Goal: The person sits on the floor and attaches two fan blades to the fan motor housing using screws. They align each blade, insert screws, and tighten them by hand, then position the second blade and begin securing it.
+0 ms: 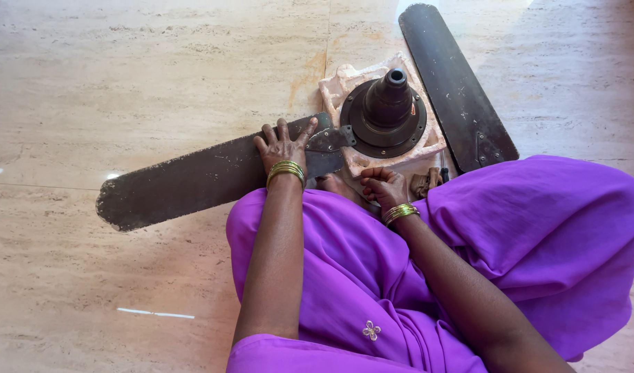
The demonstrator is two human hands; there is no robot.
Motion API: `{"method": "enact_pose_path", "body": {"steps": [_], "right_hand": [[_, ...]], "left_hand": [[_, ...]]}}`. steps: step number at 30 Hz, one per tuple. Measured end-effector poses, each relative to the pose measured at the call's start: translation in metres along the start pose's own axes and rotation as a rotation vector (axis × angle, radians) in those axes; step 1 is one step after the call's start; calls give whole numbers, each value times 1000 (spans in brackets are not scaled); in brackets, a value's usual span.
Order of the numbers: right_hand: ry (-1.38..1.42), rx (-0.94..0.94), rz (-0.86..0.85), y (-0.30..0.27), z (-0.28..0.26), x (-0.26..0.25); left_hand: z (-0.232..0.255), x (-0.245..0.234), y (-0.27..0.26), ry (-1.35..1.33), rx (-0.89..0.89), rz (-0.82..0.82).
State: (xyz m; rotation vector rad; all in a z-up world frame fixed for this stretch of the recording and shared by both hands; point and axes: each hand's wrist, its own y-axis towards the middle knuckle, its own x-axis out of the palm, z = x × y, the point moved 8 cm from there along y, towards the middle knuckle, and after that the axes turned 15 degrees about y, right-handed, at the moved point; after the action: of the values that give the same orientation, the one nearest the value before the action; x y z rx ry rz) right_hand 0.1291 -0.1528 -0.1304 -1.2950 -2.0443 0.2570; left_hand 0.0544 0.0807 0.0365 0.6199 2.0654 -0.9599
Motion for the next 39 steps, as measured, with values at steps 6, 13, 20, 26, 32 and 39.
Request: {"method": "enact_pose_path", "body": {"steps": [6, 13, 20, 26, 32, 39], "right_hand": [[-10, -3, -7, 4, 3, -1], [-24, -16, 17, 7, 4, -3], [-18, -11, 20, 6, 3, -2], [-20, -14, 20, 6, 2, -1], [1, 3, 48, 5, 3, 1], [-18, -17, 28, 2, -1, 3]], "left_hand": [[-10, -24, -10, 0, -120, 230], [-19, -23, -19, -4, -101, -23], [-16, -19, -15, -24, -70, -47], [-12, -15, -9, -25, -58, -25], [-13, -14, -7, -27, -67, -20], [-10, -12, -5, -41, -42, -51]]}}
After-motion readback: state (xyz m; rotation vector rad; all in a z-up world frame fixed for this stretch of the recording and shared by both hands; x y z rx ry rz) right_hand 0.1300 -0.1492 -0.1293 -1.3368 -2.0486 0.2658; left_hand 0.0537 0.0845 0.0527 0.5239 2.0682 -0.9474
